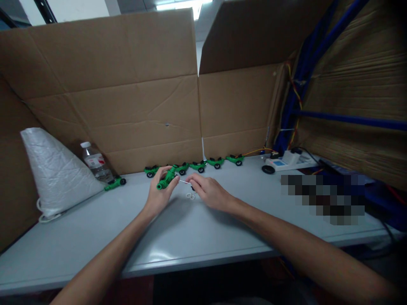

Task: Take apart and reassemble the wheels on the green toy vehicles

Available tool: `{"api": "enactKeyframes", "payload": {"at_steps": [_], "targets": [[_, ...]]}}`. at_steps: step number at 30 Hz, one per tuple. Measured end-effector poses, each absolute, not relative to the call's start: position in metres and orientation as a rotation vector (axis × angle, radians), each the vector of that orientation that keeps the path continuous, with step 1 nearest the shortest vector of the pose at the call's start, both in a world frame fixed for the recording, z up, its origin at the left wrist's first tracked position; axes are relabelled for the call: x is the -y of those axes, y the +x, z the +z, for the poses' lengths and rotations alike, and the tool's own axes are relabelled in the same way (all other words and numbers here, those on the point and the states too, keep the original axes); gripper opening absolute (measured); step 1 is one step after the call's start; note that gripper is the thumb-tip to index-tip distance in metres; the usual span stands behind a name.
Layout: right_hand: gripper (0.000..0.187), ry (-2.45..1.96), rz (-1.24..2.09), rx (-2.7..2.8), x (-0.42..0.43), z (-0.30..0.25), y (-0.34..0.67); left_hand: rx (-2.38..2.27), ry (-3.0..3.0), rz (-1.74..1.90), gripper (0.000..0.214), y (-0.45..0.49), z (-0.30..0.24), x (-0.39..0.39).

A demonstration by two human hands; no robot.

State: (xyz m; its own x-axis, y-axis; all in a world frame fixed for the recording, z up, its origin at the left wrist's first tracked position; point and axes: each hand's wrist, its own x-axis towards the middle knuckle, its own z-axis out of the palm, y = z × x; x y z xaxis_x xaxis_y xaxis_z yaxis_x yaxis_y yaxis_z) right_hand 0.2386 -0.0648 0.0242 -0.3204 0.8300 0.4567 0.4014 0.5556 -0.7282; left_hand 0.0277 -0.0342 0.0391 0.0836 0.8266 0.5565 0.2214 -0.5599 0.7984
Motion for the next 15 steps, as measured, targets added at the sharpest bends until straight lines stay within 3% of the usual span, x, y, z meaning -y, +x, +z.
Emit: {"api": "enactKeyframes", "payload": {"at_steps": [3, 5, 9, 12, 15], "targets": [[0.028, -1.035, 0.306, 2.083, 0.066, 0.026, 0.244, -1.012, 1.811, 1.477, 0.041, 0.029, 0.037, 0.032], [0.026, -1.034, 0.333, 2.035, 0.065, 0.027, 0.244, -1.012, 1.789, 1.474, 0.042, 0.030, 0.037, 0.032], [0.022, -0.920, 0.932, 1.677, 0.061, 0.025, 0.237, -1.051, 1.833, 1.501, 0.043, 0.028, 0.037, 0.030], [0.037, -0.727, 1.438, 1.374, 0.058, 0.027, 0.234, -1.100, 1.920, 1.553, 0.044, 0.025, 0.037, 0.027], [0.039, -0.581, 1.685, 1.200, 0.059, 0.032, 0.235, -1.125, 1.962, 1.614, 0.045, 0.024, 0.038, 0.025]]}}
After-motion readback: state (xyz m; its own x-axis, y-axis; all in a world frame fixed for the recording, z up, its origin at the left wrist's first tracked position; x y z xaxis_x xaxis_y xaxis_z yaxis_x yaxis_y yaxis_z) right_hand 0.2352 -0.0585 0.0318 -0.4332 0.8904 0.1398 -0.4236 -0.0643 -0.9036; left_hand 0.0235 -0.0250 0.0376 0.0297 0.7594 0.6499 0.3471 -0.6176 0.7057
